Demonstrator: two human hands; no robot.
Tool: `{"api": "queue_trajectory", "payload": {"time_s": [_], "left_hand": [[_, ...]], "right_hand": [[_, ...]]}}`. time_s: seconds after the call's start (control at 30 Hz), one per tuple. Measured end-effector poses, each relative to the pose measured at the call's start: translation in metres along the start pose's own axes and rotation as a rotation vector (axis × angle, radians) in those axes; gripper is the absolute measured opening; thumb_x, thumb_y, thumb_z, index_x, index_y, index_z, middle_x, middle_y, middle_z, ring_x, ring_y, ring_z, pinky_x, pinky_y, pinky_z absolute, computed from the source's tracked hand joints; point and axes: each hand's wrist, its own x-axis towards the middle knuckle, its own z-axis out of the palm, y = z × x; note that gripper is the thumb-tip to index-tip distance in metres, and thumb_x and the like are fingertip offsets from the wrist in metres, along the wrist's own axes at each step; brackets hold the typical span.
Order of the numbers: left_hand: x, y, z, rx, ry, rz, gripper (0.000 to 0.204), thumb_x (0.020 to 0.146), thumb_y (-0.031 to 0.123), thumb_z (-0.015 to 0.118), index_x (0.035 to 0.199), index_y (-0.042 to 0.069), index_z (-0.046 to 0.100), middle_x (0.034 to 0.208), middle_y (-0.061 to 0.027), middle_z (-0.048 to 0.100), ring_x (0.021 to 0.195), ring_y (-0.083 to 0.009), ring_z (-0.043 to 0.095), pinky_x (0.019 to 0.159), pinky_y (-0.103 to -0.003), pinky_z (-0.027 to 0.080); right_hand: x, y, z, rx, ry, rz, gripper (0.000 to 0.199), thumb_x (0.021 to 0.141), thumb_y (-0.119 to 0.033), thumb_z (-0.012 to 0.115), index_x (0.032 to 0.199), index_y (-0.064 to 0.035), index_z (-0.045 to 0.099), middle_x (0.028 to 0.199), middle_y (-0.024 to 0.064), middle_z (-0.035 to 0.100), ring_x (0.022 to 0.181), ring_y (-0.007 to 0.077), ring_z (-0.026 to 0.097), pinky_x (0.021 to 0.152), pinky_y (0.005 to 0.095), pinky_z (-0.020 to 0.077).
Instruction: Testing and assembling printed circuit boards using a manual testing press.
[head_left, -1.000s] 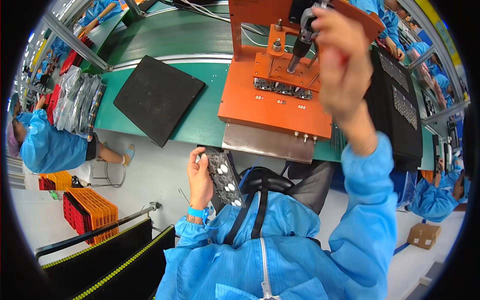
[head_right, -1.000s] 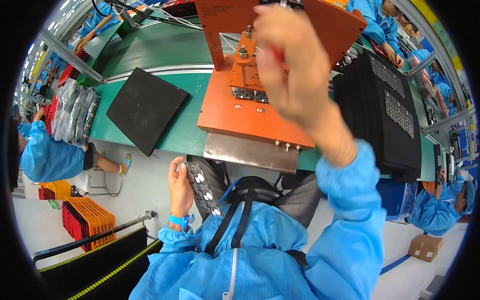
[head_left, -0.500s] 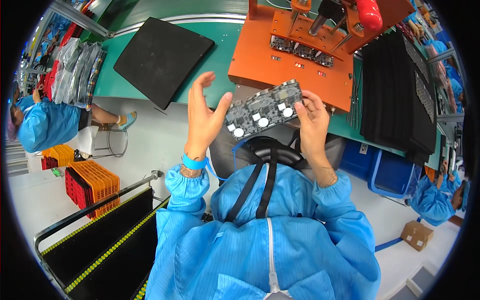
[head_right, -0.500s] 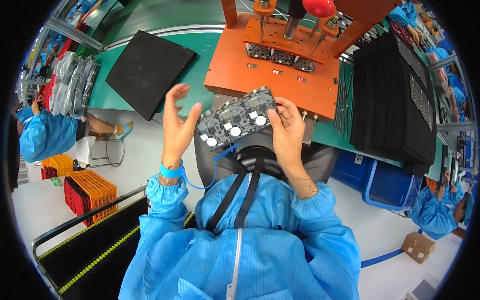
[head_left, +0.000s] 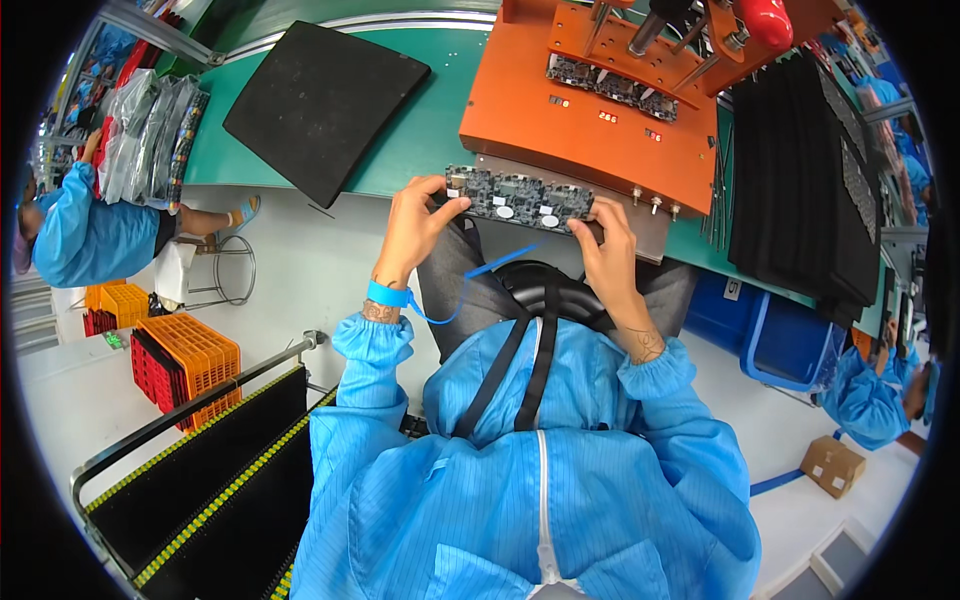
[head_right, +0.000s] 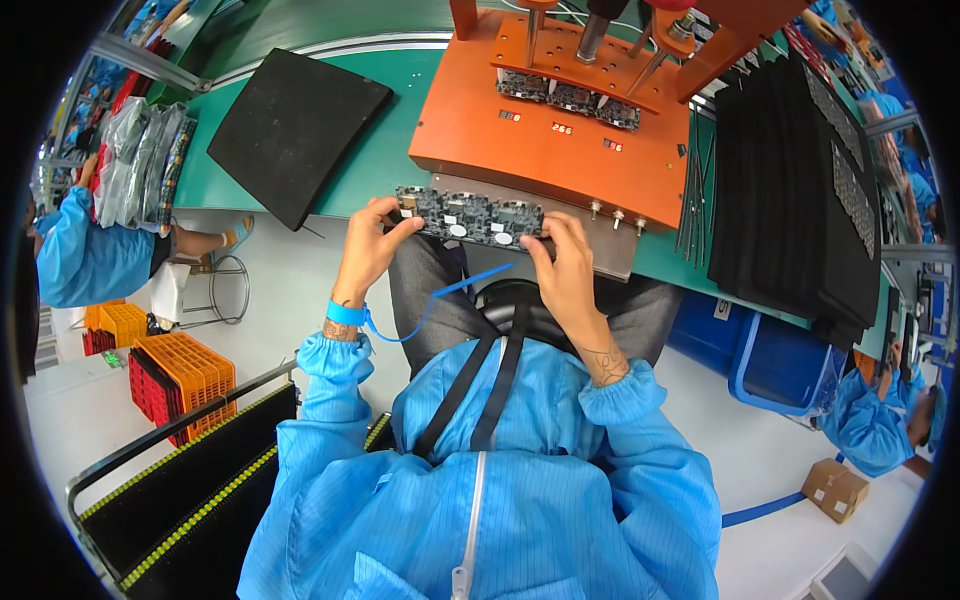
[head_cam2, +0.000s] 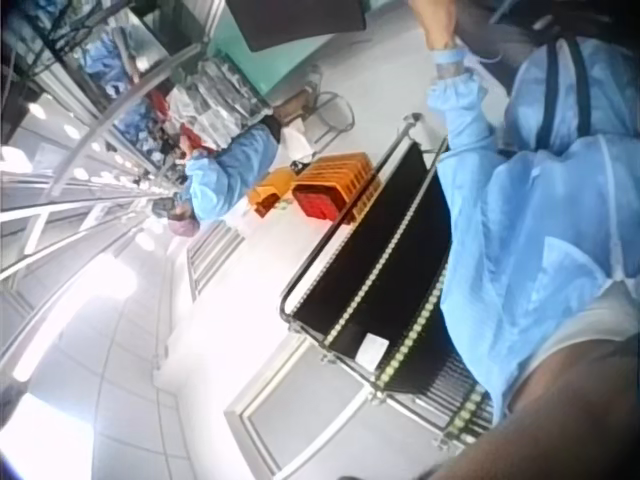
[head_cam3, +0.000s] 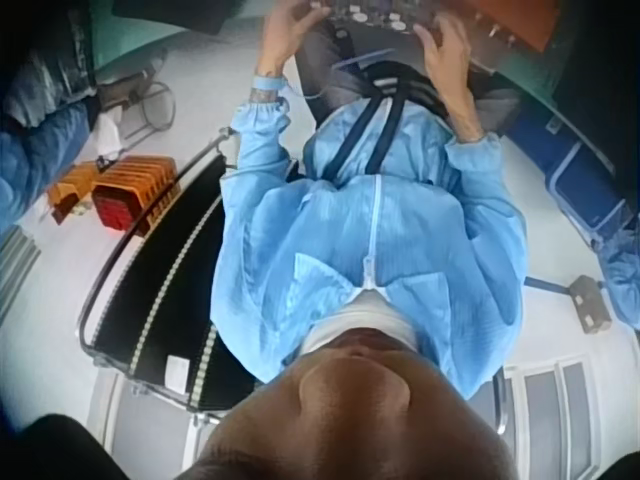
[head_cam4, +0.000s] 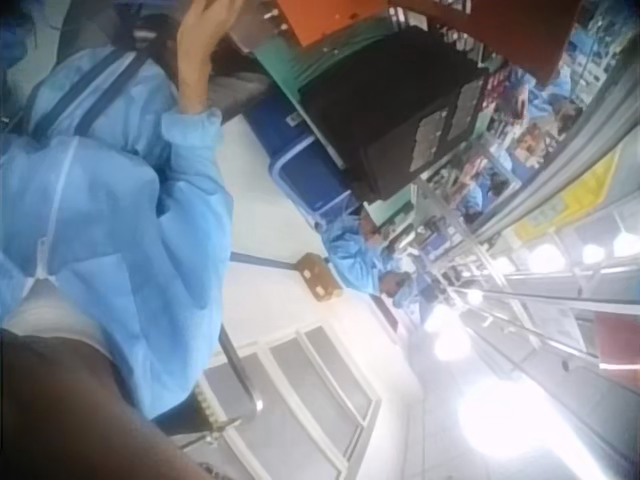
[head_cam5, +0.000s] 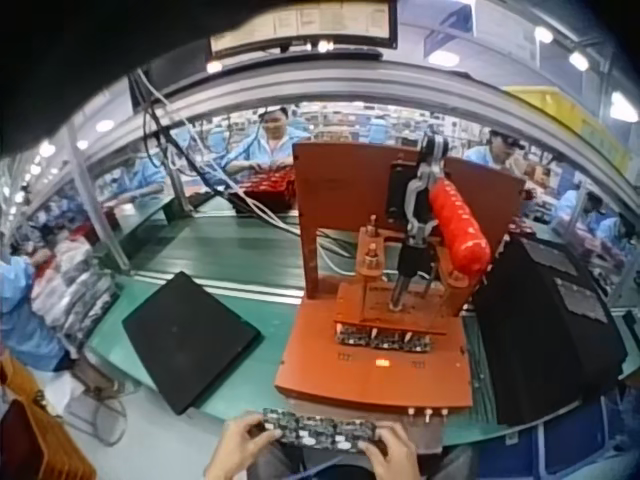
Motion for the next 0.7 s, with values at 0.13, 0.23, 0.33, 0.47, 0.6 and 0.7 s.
{"api": "queue_trajectory", "payload": {"time_s": [0.13, 0.23, 0.33, 0.47, 0.6, 0.7], "left_hand": [[0.001, -0.002, -0.005, -0.068, -0.073, 0.029, 0.018, 0.080, 0.011, 0.073, 0.088, -0.003, 0.065, 0.071, -0.0062, 0.060, 0.065, -0.0108, 0.050, 0.059, -0.028, 0.040], [0.007, -0.001, -0.003, -0.123, -0.096, -0.023, 0.017, 0.081, 0.010, 0.072, 0.087, -0.004, 0.064, 0.069, -0.0008, 0.058, 0.064, -0.0074, 0.048, 0.058, -0.025, 0.040], [0.014, 0.010, -0.004, -0.174, -0.133, -0.048, 0.016, 0.082, 0.009, 0.072, 0.087, -0.004, 0.064, 0.069, -0.0009, 0.058, 0.064, -0.0072, 0.048, 0.058, -0.024, 0.040], [0.005, 0.008, 0.005, -0.147, 0.010, 0.046, 0.017, 0.079, 0.007, 0.073, 0.084, -0.005, 0.061, 0.071, -0.0100, 0.059, 0.063, -0.0163, 0.055, 0.059, -0.031, 0.044], [-0.001, 0.006, 0.005, -0.131, 0.073, 0.149, 0.018, 0.079, 0.006, 0.073, 0.085, -0.005, 0.061, 0.072, -0.0106, 0.058, 0.064, -0.0181, 0.055, 0.060, -0.031, 0.044], [0.006, 0.010, -0.005, -0.064, -0.078, 0.059, 0.018, 0.078, 0.006, 0.073, 0.085, -0.005, 0.061, 0.073, -0.0108, 0.058, 0.065, -0.0220, 0.056, 0.061, -0.032, 0.044]], "right_hand": [[-0.005, 0.006, -0.001, -0.032, -0.022, -0.101, 0.019, 0.082, -0.010, 0.070, 0.089, 0.0020, 0.057, 0.091, 0.0149, 0.059, 0.084, 0.0325, 0.054, 0.075, 0.0374, 0.0435], [0.005, -0.002, -0.002, -0.016, -0.031, -0.032, 0.018, 0.082, -0.009, 0.069, 0.090, 0.0018, 0.058, 0.084, 0.0142, 0.055, 0.079, 0.0308, 0.052, 0.072, 0.0378, 0.0433], [0.009, -0.004, -0.004, 0.025, -0.047, 0.018, 0.018, 0.083, -0.009, 0.069, 0.090, 0.0024, 0.057, 0.083, 0.0143, 0.055, 0.073, 0.0287, 0.052, 0.066, 0.0351, 0.0435], [0.001, 0.007, -0.002, -0.032, -0.044, -0.047, 0.019, 0.083, -0.008, 0.069, 0.089, 0.0039, 0.055, 0.084, 0.0151, 0.056, 0.075, 0.0283, 0.054, 0.068, 0.0347, 0.0443], [0.000, 0.006, -0.002, 0.036, -0.041, -0.116, 0.018, 0.082, -0.004, 0.069, 0.087, 0.0048, 0.054, 0.087, 0.0167, 0.057, 0.077, 0.0308, 0.055, 0.069, 0.0359, 0.0452], [0.003, 0.007, -0.005, -0.009, -0.031, -0.211, 0.017, 0.081, -0.002, 0.069, 0.087, 0.0041, 0.055, 0.088, 0.0171, 0.058, 0.081, 0.0327, 0.056, 0.070, 0.0369, 0.0461]]}}
